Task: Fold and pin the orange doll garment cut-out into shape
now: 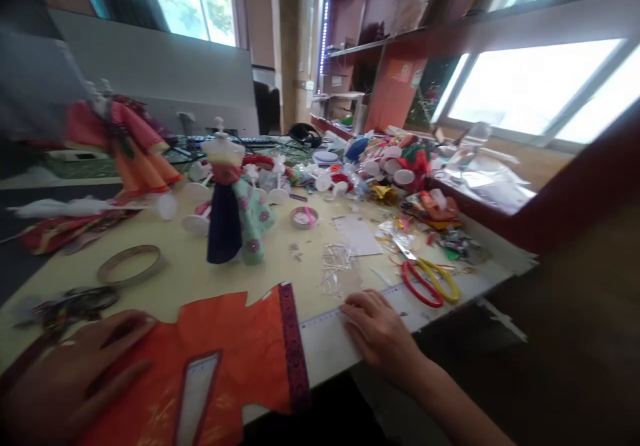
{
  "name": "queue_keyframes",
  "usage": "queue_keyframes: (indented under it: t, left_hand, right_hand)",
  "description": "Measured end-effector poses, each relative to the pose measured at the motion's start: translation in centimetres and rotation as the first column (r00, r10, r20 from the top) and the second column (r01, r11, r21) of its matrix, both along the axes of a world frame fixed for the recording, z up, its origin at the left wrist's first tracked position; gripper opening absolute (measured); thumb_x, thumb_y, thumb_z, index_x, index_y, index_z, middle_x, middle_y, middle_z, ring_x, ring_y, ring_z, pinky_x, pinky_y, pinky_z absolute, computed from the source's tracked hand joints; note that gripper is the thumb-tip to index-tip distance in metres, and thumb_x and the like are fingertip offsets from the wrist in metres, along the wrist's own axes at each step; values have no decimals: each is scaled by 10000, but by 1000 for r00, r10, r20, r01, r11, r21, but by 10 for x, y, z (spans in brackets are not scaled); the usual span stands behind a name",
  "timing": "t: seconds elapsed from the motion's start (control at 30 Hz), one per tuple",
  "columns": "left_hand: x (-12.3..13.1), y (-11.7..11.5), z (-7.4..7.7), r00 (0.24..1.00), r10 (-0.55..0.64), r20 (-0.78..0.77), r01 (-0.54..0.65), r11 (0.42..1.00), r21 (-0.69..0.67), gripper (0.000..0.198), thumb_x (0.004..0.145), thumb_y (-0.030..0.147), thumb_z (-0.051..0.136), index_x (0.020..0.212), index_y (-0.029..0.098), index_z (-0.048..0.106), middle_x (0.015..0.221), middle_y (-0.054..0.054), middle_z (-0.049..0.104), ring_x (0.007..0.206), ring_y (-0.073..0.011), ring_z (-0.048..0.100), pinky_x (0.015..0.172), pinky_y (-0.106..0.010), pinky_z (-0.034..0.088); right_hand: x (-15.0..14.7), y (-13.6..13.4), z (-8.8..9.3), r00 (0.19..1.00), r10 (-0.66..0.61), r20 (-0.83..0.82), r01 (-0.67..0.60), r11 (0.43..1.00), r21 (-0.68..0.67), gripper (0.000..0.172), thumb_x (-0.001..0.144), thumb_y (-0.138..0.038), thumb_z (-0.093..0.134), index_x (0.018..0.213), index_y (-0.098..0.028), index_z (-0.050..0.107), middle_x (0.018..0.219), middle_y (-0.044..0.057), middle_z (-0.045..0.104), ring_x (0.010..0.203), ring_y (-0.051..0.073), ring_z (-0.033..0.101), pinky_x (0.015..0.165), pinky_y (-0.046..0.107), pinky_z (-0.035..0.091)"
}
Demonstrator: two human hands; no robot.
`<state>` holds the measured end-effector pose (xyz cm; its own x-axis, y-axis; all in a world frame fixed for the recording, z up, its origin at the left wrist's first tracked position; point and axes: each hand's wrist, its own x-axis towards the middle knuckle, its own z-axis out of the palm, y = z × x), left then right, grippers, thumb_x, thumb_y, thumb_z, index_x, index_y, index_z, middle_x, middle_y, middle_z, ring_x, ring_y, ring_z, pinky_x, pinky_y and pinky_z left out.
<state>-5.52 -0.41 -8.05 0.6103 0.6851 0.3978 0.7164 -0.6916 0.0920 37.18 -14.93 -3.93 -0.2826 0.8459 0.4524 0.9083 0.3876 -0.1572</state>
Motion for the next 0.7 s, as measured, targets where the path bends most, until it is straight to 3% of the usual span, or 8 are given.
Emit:
queue_keyframes:
  t: [0.13,0.27,0.4,0.53,0.7]
  left_hand:
    - [10,-13,27,985,-3,-170,-7,998,-56,445,844,424,482,1223,197,535,1229,-117,528,1099,-304,506,908,-441,448]
    - [19,-21,46,977,-5,-213,-22,992,-124,422,881,372,442,1248,177,516,1237,-124,515,1108,-280,487,918,-418,434]
    - [20,-25,52,987,5,-162,-30,987,-155,415,885,352,444,1255,175,501,1227,-129,514,1102,-271,489,915,-408,435]
    - [20,-26,51,991,36,-132,-55,987,-149,401,882,368,453,1218,161,525,1211,-133,517,1099,-277,483,927,-427,422]
    - [20,-16,56,992,61,-113,-74,990,-119,332,888,327,447,1142,154,573,1191,-125,538,1108,-275,476,945,-433,402]
  right_hand:
    - [9,-3,-12,1000,20,4,-21,999,27,272,863,-172,489,1123,-177,572,1046,109,573,969,236,555,820,397,485]
    - [20,2,-26,996,72,45,-75,995,72,275,846,-253,503,1103,-197,584,1051,96,590,923,242,592,768,377,504]
    - [32,2,-42,997,74,25,-75,994,83,337,823,-288,502,1156,-290,558,1048,87,602,906,280,610,713,425,522]
    - [39,-2,-55,995,-35,-99,31,999,-40,425,810,-281,507,1201,-446,505,1099,84,588,993,323,584,773,499,514]
    - [41,-3,-60,985,-60,-164,47,996,-81,490,781,-265,551,1207,-501,496,1094,76,600,991,328,595,797,505,514]
